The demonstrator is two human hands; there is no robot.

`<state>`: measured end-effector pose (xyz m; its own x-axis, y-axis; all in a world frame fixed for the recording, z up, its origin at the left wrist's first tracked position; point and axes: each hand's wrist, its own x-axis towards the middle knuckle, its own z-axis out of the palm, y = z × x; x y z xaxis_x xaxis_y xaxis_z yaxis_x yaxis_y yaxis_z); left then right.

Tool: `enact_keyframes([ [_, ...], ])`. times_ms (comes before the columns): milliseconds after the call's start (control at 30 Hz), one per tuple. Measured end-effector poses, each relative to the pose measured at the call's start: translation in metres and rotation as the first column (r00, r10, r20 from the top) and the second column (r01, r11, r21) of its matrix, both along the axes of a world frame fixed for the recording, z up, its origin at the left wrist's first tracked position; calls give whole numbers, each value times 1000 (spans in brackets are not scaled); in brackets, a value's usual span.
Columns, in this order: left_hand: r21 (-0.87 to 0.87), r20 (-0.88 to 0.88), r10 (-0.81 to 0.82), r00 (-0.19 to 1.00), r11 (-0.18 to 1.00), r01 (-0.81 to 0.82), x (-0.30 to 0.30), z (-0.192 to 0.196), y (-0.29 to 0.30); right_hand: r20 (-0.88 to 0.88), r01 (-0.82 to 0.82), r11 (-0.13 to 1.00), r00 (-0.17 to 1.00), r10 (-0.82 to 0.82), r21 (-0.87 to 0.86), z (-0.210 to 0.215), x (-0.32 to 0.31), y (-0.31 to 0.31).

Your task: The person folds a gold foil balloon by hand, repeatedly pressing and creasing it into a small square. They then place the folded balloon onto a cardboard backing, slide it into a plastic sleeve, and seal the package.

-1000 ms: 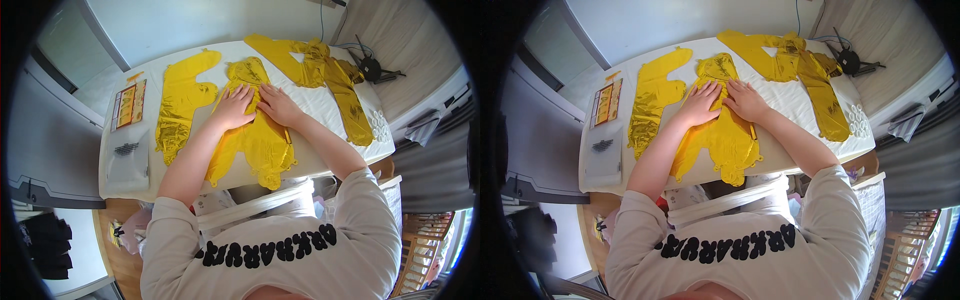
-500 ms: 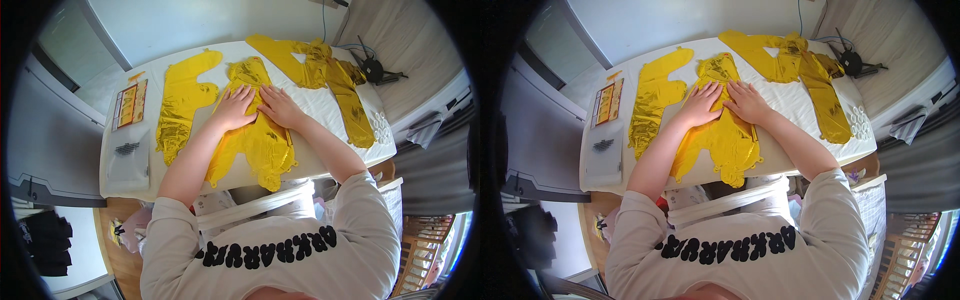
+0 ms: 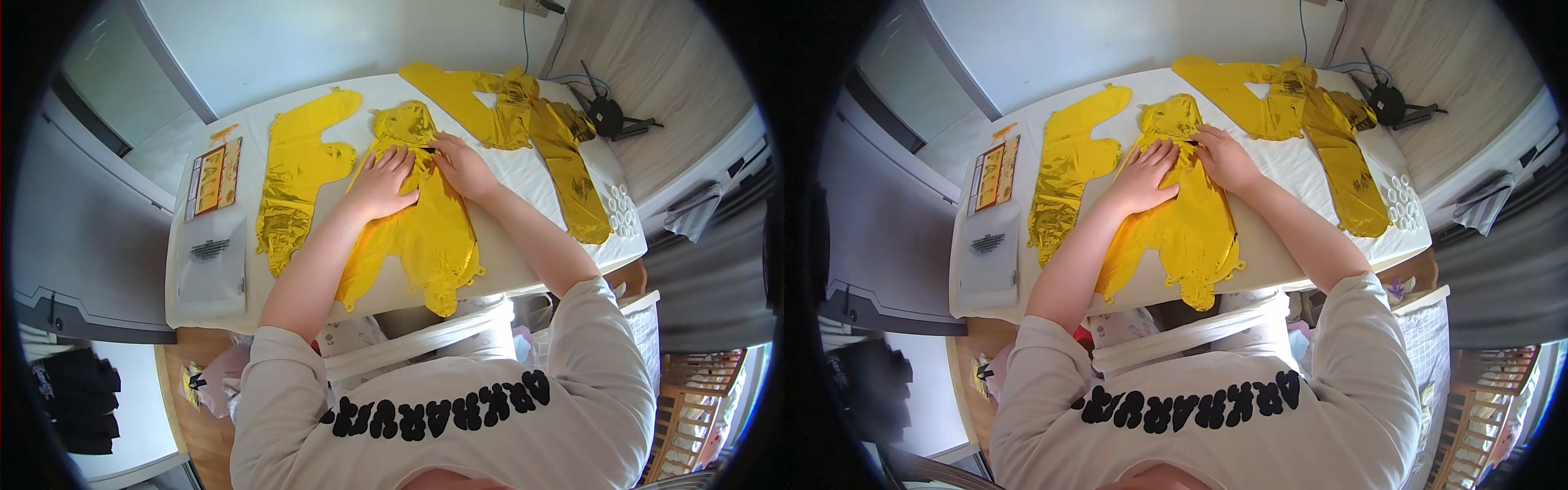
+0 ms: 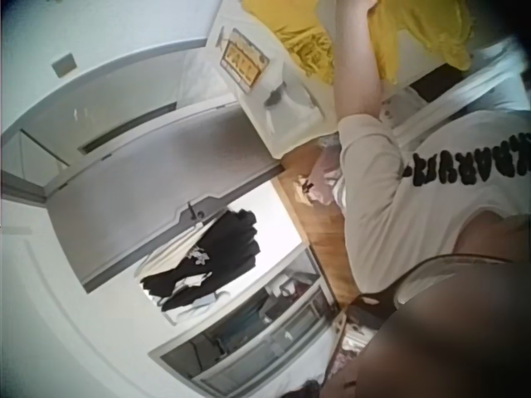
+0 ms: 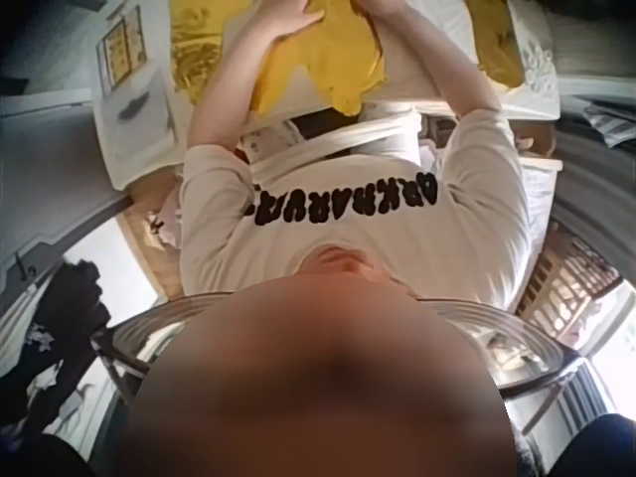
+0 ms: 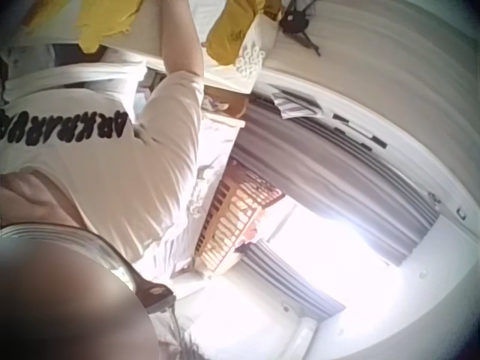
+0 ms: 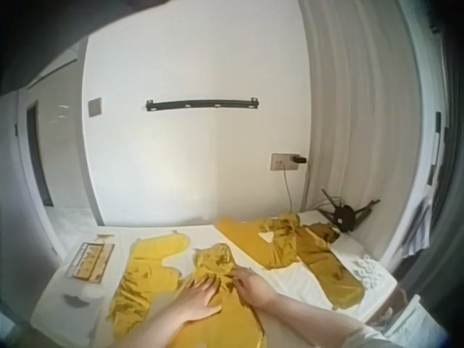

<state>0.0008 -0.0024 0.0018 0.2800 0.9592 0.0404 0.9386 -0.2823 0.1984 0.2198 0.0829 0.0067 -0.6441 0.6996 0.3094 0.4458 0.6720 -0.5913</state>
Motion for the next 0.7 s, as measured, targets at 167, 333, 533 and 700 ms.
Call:
enact_keyframes([
  [167,-2,-17,2,1000,1000,-2,0,0,1,179,3,992,983,-27,130,-6,-6,5],
  [333,0,-27,3,1000,1000,-4,-3,-3,1,258,-27,997,966,8,71,-4,-11,4],
  [533,2,-35,3,999,1000,-3,-2,-3,1,324,-28,997,946,4,69,-11,-10,4],
  [700,-2,-32,-1,999,1000,1,-2,-5,0,327,-36,992,945,-6,121,-14,-8,-2],
])
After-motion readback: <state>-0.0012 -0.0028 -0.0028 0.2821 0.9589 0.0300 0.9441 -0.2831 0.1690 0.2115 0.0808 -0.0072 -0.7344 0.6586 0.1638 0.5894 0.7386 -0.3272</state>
